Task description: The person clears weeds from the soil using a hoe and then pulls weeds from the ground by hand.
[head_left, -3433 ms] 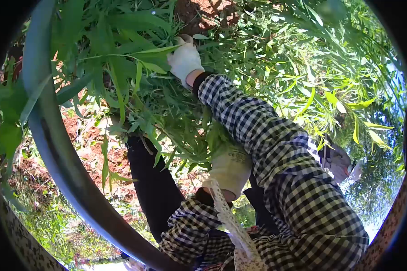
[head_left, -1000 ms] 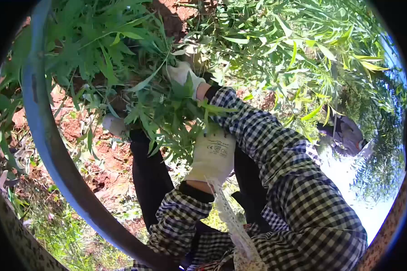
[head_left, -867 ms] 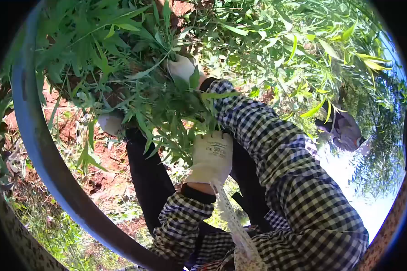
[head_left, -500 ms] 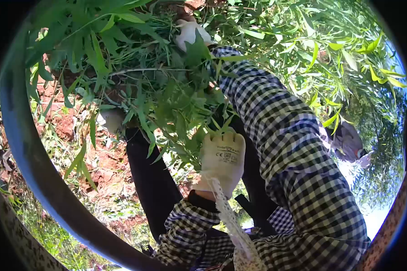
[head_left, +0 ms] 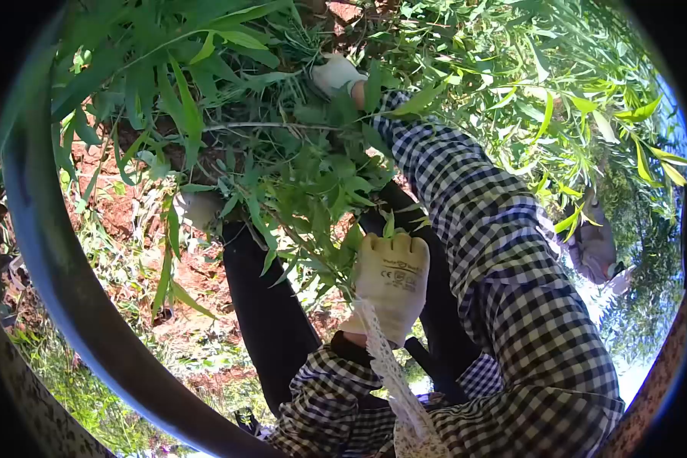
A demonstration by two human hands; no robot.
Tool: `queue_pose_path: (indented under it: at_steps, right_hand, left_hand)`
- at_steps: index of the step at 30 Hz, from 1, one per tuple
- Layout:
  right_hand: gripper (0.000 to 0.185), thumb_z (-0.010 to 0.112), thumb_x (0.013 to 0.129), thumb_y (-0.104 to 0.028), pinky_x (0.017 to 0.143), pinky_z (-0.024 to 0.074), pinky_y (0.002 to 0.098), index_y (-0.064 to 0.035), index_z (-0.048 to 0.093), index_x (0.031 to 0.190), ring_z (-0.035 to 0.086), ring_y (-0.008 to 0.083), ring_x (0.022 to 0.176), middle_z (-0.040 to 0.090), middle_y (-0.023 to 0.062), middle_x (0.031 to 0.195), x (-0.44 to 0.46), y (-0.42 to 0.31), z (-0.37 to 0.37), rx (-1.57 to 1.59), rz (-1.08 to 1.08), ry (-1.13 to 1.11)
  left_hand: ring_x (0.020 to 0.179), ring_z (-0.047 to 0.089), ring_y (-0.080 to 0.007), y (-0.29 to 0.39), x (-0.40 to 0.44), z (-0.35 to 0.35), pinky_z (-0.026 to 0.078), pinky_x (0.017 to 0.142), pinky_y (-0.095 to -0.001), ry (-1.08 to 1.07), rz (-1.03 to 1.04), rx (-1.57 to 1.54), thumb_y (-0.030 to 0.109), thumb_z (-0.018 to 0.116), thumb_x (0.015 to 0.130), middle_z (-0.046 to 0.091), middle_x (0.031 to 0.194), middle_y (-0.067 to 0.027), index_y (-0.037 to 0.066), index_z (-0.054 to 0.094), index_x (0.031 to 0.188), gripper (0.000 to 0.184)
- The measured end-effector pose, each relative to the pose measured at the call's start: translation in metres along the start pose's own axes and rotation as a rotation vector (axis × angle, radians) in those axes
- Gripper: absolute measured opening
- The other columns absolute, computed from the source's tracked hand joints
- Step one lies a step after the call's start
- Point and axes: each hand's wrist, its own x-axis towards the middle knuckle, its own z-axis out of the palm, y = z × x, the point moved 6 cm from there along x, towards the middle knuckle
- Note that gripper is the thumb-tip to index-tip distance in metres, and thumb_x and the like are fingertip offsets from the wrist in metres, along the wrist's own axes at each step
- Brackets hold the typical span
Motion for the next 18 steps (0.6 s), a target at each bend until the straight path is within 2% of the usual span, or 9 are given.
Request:
queue_pose_path:
  at_steps: [3, 5, 6, 8, 9, 11, 12, 15, 18]
  right_hand:
    - [0.022, 0.052, 0.087, -0.021, 0.061, 0.0436, 0.0275, -0.0021, 0.052, 0.099, 0.051, 0.0169, 0.066, 0.054, 0.0059, 0.078, -0.030, -0.064, 0.034, 0.422, -0.160, -0.114]
    - [0.032, 0.056, 0.088, -0.020, 0.066, 0.0455, 0.0281, -0.0003, 0.052, 0.112, 0.054, 0.0129, 0.072, 0.061, 0.0063, 0.084, -0.072, -0.106, 0.026, 0.753, -0.101, -0.155]
    - [0.037, 0.058, 0.088, -0.019, 0.068, 0.0464, 0.0284, 0.0007, 0.052, 0.119, 0.056, 0.0108, 0.075, 0.064, 0.0066, 0.087, -0.095, -0.129, 0.020, 0.916, -0.068, -0.170]
    - [0.039, 0.056, 0.088, -0.023, 0.071, 0.0464, 0.0300, 0.0005, 0.051, 0.119, 0.056, 0.0122, 0.077, 0.064, 0.0074, 0.089, -0.107, -0.129, 0.013, 1.122, 0.024, -0.156]
    - [0.038, 0.058, 0.086, -0.021, 0.073, 0.0463, 0.0313, 0.0007, 0.051, 0.116, 0.056, 0.0150, 0.079, 0.062, 0.0086, 0.093, -0.111, -0.118, 0.005, 1.063, 0.141, -0.071]
    - [0.037, 0.063, 0.082, -0.019, 0.077, 0.0461, 0.0339, 0.0011, 0.052, 0.111, 0.056, 0.0205, 0.084, 0.059, 0.0109, 0.102, -0.122, -0.096, -0.010, 0.955, 0.384, 0.085]
    - [0.045, 0.066, 0.082, -0.025, 0.082, 0.0460, 0.0354, 0.0036, 0.051, 0.114, 0.056, 0.0207, 0.091, 0.057, 0.0111, 0.109, -0.095, -0.054, 0.044, 0.968, 0.425, 0.247]
    - [0.041, 0.062, 0.084, -0.025, 0.082, 0.0464, 0.0361, 0.0025, 0.053, 0.112, 0.056, 0.0223, 0.091, 0.058, 0.0116, 0.107, -0.116, -0.011, 0.037, 0.715, 0.558, 0.285]
    - [0.037, 0.058, 0.086, -0.026, 0.082, 0.0468, 0.0369, 0.0014, 0.054, 0.110, 0.057, 0.0238, 0.090, 0.059, 0.0120, 0.105, -0.124, 0.027, 0.044, 0.544, 0.598, 0.243]
  left_hand:
    - [0.083, 0.055, -0.0243, -0.001, 0.005, -0.001, 0.041, 0.083, -0.0369, -0.038, 0.011, -0.019, 0.014, 0.056, 0.075, 0.055, 0.090, -0.0075, 0.006, 0.057, 0.093, 0.019]
    - [0.083, 0.056, -0.0238, 0.000, 0.007, 0.005, 0.041, 0.082, -0.0369, -0.071, 0.017, -0.027, 0.014, 0.056, 0.076, 0.056, 0.090, -0.0076, 0.007, 0.059, 0.092, 0.018]
    - [0.080, 0.056, -0.0229, -0.002, 0.006, 0.017, 0.041, 0.080, -0.0360, -0.187, -0.008, 0.031, 0.014, 0.057, 0.073, 0.058, 0.085, -0.0078, 0.008, 0.061, 0.087, 0.016]
    - [0.079, 0.058, -0.0234, -0.004, 0.011, 0.013, 0.041, 0.078, -0.0367, -0.444, -0.030, 0.088, 0.015, 0.058, 0.070, 0.062, 0.080, -0.0091, 0.009, 0.065, 0.083, 0.015]
    - [0.079, 0.058, -0.0234, -0.005, 0.011, 0.014, 0.041, 0.078, -0.0367, -0.444, -0.030, 0.086, 0.015, 0.058, 0.070, 0.062, 0.080, -0.0091, 0.009, 0.065, 0.083, 0.015]
    - [0.079, 0.058, -0.0240, -0.003, 0.012, 0.007, 0.040, 0.079, -0.0387, -0.205, 0.049, 0.111, 0.014, 0.057, 0.072, 0.062, 0.080, -0.0090, 0.009, 0.064, 0.081, 0.012]
    - [0.079, 0.058, -0.0242, -0.004, 0.013, 0.006, 0.040, 0.080, -0.0402, -0.156, 0.034, 0.046, 0.015, 0.057, 0.074, 0.061, 0.081, -0.0088, 0.008, 0.062, 0.081, 0.011]
    - [0.079, 0.058, -0.0235, -0.004, 0.013, 0.002, 0.040, 0.080, -0.0400, -0.072, 0.026, 0.001, 0.014, 0.056, 0.074, 0.060, 0.080, -0.0085, 0.008, 0.060, 0.081, 0.010]
    - [0.077, 0.058, -0.0228, -0.004, 0.015, -0.003, 0.040, 0.080, -0.0396, 0.008, 0.028, -0.044, 0.014, 0.056, 0.074, 0.058, 0.078, -0.0077, 0.008, 0.059, 0.082, 0.010]
